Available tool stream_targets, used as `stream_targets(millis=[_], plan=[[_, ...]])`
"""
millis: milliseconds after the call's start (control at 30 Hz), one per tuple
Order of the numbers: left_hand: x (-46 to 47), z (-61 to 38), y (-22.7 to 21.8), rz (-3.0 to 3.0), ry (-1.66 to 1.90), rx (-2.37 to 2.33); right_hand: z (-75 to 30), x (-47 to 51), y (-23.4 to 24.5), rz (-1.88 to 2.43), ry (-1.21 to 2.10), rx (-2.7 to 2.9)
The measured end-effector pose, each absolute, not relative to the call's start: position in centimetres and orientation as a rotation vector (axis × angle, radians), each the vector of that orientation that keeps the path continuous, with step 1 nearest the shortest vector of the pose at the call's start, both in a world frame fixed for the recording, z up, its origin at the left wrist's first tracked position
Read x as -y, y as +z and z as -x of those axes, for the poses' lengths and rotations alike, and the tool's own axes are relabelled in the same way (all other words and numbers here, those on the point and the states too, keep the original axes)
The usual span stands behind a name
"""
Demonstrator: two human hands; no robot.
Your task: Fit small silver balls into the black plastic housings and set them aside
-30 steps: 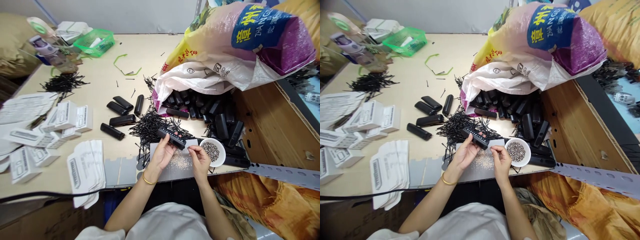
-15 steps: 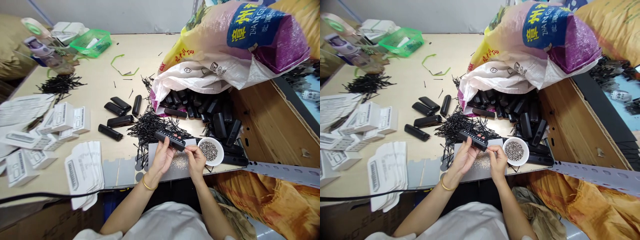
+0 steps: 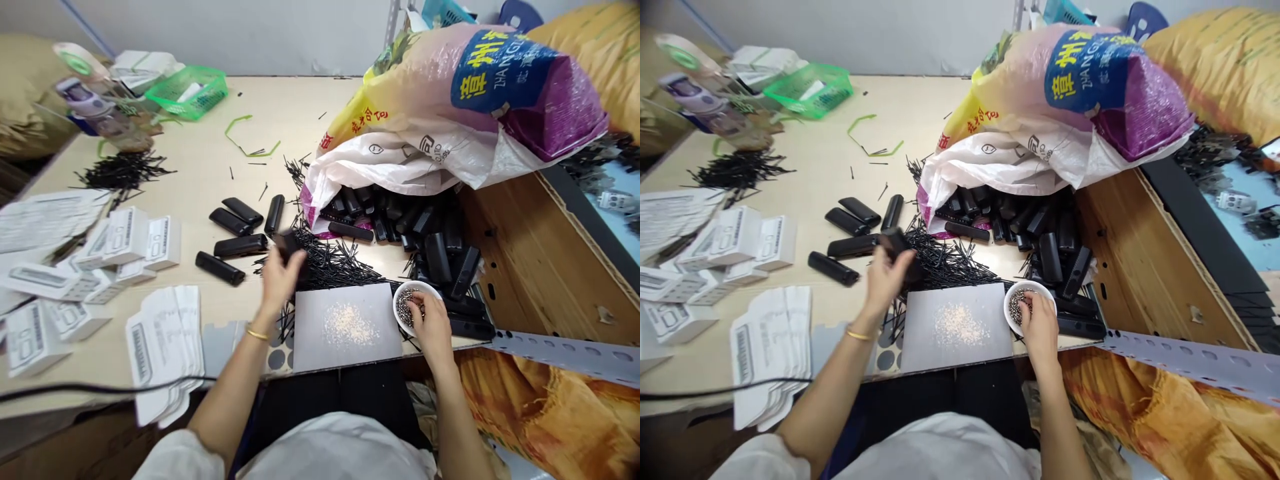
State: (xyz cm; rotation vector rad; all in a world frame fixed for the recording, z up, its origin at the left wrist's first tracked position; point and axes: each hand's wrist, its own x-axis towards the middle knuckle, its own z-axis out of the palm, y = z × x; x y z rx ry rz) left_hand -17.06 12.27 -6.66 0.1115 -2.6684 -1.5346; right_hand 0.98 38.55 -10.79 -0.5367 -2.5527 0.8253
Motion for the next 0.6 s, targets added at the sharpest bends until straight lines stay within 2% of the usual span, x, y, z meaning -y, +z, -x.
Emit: stream_targets(millis=[67,133,200,300,367,433,533,600], plan=[[-8.8,20.8,-5.7,-0.368,-1.305,2.628,-0.9,-38.9,-11.8,0.525,0.652,2.653],[-6.5,23.1,-4.6,-0.355,-1.068,2.572,-0.7,-38.9,-12.3,0.528,0.558,2.706],[-6.8,24.0,-4.1,-0.068,-0.902,2.542,-0.4,-38.7,-12.4,0.511,0.532,2.720],[-12.2,24.1,-4.7,0.532,-0.863,2.595,-0.3,-38.5,-11.9,0.485,0.566,2.680],[-17.3,24.2,-5.5,0.900,-0.867,2.649,-0.4,-38.4,-11.3,0.484,0.696,2.618],[-21.5,24.6,-6.1,1.179,-0.707,2.734,-0.7,-38.2,-10.7,0.515,0.947,2.530],[-24.2,25.2,-6.3,1.268,-0.461,2.858,-1.3,-37.8,-9.9,0.596,1.365,2.333],[-23.7,24.7,-6.1,1.190,-0.643,2.842,-1.4,-37.3,-9.4,0.608,1.561,2.177]])
